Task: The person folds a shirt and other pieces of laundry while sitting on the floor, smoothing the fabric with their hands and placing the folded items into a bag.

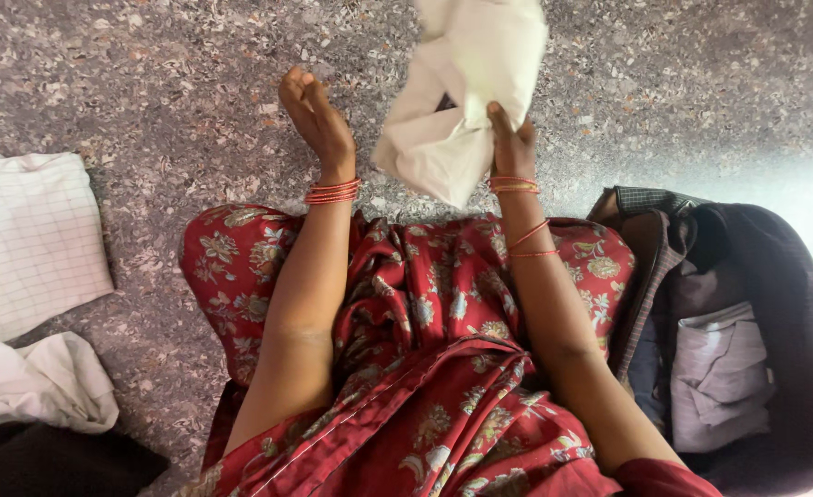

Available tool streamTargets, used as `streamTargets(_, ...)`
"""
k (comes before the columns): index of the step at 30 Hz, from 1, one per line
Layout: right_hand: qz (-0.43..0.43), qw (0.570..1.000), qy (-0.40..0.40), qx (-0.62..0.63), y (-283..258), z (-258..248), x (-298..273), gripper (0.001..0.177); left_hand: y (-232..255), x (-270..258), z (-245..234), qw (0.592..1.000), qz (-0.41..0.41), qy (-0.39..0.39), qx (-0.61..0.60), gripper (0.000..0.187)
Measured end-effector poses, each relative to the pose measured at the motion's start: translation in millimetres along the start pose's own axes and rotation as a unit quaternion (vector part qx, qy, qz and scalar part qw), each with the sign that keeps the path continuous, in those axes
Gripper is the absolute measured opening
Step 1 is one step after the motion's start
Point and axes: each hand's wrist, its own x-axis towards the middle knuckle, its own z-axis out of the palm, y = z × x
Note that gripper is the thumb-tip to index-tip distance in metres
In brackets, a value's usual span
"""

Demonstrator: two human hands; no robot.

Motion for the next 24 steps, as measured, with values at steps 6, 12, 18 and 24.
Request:
streamTargets(6,0.302,0.851,-0.219,-0.369,62,-50,-66,0.052,0,-3,1,1.0,0.019,0.004,0.01,0.036)
streamTargets(12,-0.032,0.789,-0.079,-0.608,-3,-58,-39,0.021,-5,-22,9,0.968,-0.026,-0.117,0.223,0.033)
streamTargets(18,-0.325,0.772,0.053,-0.543,27,-111,25,0.048,4,-62,5,0.727,-0.107,-0.423,0.53,0.059)
streamTargets(24,0.007,0.829,0.046,-0.558,39,-97,26,0.051,-4,-60,0,0.694,-0.235,-0.467,0.495,0.066)
